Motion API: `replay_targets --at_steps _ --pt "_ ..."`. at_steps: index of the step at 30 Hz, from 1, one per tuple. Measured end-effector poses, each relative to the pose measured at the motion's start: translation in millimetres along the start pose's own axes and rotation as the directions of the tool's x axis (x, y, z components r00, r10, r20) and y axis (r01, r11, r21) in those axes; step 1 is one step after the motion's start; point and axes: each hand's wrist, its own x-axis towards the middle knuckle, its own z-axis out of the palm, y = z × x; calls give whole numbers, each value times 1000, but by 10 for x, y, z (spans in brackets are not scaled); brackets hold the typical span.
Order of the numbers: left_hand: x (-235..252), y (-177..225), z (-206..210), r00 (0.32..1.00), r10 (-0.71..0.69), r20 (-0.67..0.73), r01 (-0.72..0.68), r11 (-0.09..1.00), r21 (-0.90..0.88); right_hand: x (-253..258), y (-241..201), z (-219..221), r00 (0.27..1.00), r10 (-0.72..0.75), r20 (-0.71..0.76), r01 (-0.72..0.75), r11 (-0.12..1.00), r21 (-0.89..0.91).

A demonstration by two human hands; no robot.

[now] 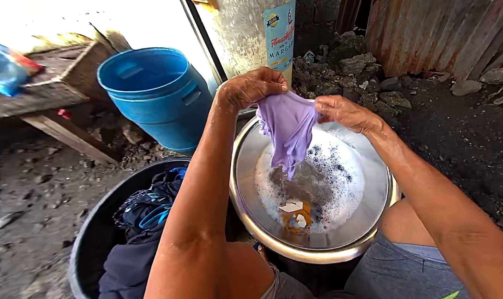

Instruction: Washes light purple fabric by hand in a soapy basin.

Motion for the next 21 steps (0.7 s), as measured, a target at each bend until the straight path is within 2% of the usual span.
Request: replay_targets --at_steps 2,4,6,8,10,12,14,16,19,21 --pt "-28 -189 -52 999 -5 45 9 995 -96 55 22 -17 991 -70 -116 91 979 181" --pt "-41 -358 -27 991 -44 129 51 997 -53 107 -20 38 974 -84 -211 150 935 322" --pt "-28 -490 112 961 -214 175 171 957 233 142 -70 75 951 -78 -298 174 934 311" --pt "63 -645 342 880 -429 203 308 842 444 157 -88 25 925 -84 -370 185 952 244" --pt "193 -768 526 843 -485 233 279 764 582 145 -57 -15 922 -82 -379 169 965 202" --pt "310 -709 608 852 -503 147 270 660 701 111 22 -49 945 -59 -321 121 977 175" --pt "349 -624 624 875 -479 -70 364 556 747 69 91 -189 976 -47 -211 54 998 31" --pt "352 -591 565 898 -377 -229 407 509 759 35 69 -380 992 -7 -126 -28 960 -278" --pt "341 -541 448 924 -255 -285 375 451 810 -43 -58 -516 989 135 -56 -139 750 -647" --pt "347 -468 412 928 -224 -298 369 432 823 -43 -89 -475 958 269 -100 -241 561 -792"
